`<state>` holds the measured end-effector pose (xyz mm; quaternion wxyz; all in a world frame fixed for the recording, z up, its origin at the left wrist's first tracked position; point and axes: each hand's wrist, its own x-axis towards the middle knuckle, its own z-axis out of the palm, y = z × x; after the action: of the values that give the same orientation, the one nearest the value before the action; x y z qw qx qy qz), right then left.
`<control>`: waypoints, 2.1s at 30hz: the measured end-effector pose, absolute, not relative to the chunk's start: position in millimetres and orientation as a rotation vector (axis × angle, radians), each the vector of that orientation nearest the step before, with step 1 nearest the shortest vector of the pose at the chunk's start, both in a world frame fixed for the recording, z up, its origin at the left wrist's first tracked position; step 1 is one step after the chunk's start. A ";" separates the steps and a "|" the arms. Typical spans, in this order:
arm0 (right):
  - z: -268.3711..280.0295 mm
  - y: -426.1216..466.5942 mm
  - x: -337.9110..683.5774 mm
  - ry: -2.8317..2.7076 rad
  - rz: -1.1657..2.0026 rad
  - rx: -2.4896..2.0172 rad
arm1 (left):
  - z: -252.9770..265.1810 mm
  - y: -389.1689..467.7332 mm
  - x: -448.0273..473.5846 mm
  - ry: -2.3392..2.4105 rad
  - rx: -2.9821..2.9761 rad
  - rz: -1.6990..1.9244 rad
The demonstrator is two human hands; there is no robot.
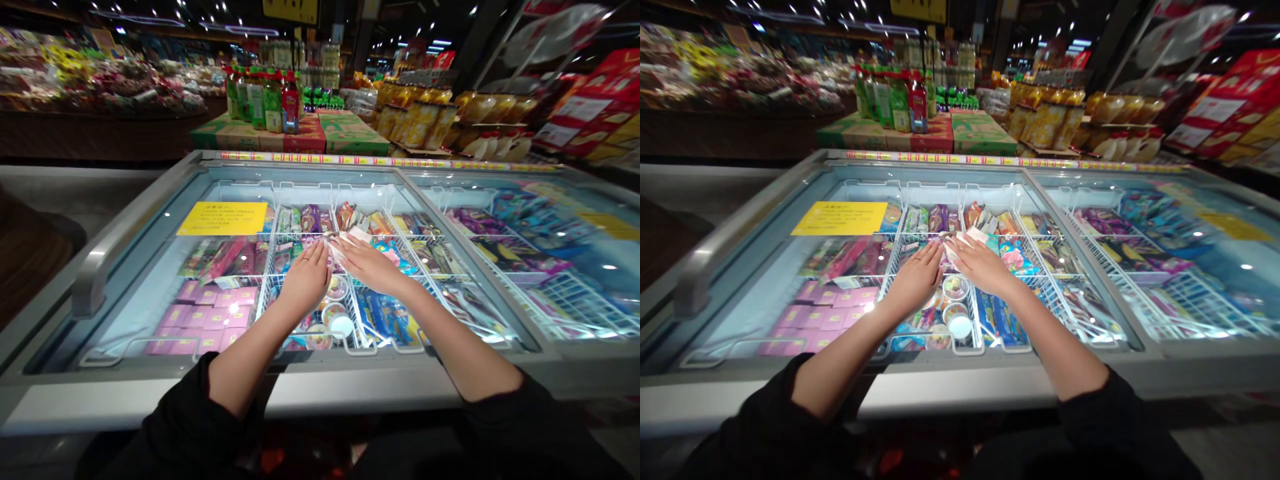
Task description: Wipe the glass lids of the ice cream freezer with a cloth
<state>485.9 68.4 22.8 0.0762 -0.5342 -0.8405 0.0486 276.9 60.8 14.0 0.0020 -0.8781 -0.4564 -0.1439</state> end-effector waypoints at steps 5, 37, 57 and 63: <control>16.4 85.5 517.3 -2.397 0.100 -1.818 | 12.5 60.9 280.5 -1.448 -2.746 -0.406; 16.1 133.5 509.0 -2.506 0.230 -1.627 | 11.6 62.4 277.8 -1.442 -2.716 -0.344; 15.0 159.4 515.8 -2.495 0.185 -1.697 | 12.9 63.8 278.8 -1.450 -2.755 -0.357; 22.1 190.3 484.9 -2.245 0.023 -1.975 | 13.2 62.8 284.4 -1.485 -2.714 -0.440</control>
<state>484.9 190.3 22.1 0.0757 -0.6585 -0.7487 0.0075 284.4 62.8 13.2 0.0085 -0.8684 -0.4753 -0.1409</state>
